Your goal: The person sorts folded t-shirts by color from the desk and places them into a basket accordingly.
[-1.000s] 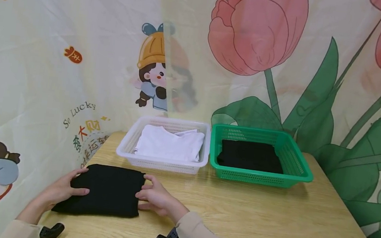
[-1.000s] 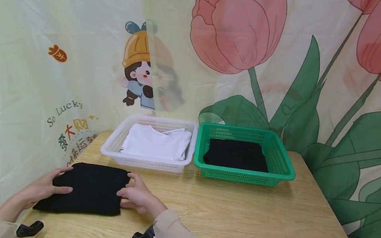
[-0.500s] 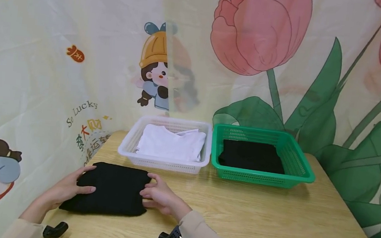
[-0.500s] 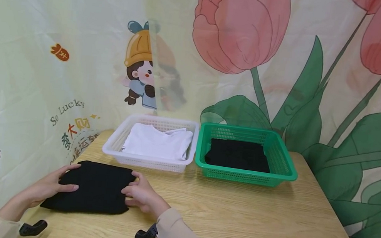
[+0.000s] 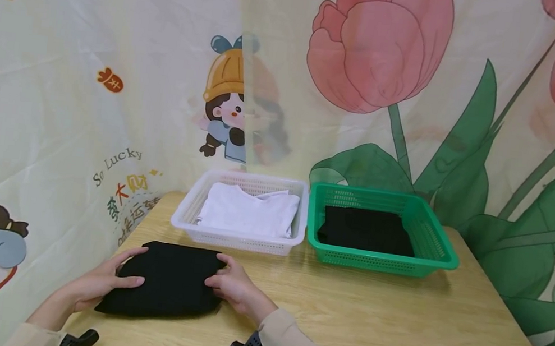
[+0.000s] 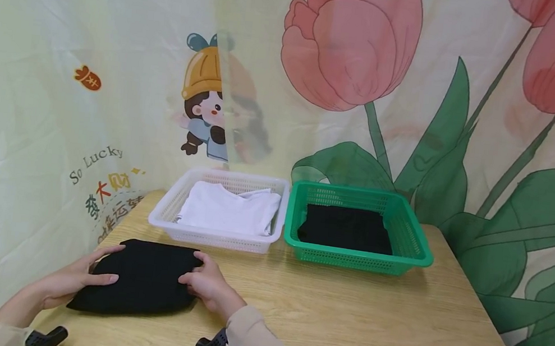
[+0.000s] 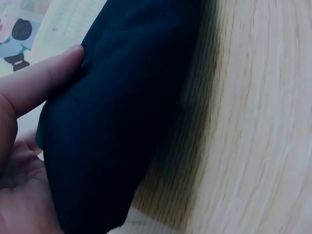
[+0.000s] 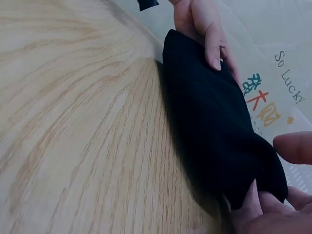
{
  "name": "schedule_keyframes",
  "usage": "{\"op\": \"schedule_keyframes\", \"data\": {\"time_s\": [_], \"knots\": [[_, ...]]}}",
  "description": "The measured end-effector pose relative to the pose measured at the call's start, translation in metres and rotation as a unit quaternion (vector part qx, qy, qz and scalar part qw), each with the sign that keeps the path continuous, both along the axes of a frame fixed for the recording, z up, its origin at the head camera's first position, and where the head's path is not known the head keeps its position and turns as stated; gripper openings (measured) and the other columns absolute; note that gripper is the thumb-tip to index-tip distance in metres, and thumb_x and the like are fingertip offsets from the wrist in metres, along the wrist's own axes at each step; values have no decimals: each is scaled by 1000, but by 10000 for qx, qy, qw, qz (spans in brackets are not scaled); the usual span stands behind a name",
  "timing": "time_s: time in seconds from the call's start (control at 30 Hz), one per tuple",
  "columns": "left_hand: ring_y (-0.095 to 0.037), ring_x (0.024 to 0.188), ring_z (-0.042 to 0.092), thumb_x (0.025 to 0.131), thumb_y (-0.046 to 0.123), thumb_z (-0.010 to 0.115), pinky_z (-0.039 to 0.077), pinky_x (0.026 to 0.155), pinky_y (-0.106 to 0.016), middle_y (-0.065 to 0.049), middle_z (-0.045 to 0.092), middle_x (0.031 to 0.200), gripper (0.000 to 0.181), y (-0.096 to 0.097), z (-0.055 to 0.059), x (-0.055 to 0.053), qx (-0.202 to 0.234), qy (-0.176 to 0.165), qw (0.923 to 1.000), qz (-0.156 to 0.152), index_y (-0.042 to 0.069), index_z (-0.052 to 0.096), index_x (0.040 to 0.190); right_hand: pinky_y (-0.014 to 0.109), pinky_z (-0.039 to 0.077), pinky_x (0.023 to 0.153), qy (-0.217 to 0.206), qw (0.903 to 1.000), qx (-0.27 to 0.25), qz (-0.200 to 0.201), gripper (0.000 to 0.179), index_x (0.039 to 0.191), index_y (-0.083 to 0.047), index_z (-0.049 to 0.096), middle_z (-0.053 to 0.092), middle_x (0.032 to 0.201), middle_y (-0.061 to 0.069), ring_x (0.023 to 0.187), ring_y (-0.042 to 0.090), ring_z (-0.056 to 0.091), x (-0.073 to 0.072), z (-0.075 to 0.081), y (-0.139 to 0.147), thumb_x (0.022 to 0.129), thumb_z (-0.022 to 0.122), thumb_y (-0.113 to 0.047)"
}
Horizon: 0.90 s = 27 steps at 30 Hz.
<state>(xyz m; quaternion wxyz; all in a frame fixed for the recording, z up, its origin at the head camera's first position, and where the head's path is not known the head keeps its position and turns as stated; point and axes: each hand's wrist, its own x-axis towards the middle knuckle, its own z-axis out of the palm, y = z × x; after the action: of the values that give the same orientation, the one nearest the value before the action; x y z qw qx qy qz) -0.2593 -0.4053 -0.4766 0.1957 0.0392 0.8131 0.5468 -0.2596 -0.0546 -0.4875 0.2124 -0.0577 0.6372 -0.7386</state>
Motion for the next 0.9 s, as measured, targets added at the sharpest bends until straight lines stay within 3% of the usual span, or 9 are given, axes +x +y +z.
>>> {"op": "schedule_keyframes", "data": {"time_s": [0.17,0.33,0.6,0.9], "knots": [[-56,151,-32,102,14,72,-11,112,-83,-21,-27,173,90,5,2,6,57,-35,9998,-169,16,14,171,56,50,107,441,9973,591,-6,78,159,-10,45,51,152,28,132,38,56,1,0,7,89,78,3],[-55,151,-33,104,14,70,-8,111,-85,-18,-26,174,89,20,8,7,138,-10,9990,-414,17,12,171,68,37,116,592,9958,685,-93,77,158,-13,47,46,157,28,146,47,43,1,1,20,90,77,5],[-56,152,-29,103,17,72,-4,113,-84,-17,-26,174,88,57,8,9,179,-62,9988,-456,21,15,170,68,33,118,530,9960,712,-43,78,158,-16,47,34,163,32,153,51,30,-1,-5,56,89,77,7],[-56,156,-19,101,20,76,8,119,-79,-24,-13,175,88,101,4,11,261,-59,9981,-552,24,20,169,65,35,117,502,9958,748,166,82,161,-15,43,34,160,29,144,45,38,5,-7,110,89,74,8]]}}
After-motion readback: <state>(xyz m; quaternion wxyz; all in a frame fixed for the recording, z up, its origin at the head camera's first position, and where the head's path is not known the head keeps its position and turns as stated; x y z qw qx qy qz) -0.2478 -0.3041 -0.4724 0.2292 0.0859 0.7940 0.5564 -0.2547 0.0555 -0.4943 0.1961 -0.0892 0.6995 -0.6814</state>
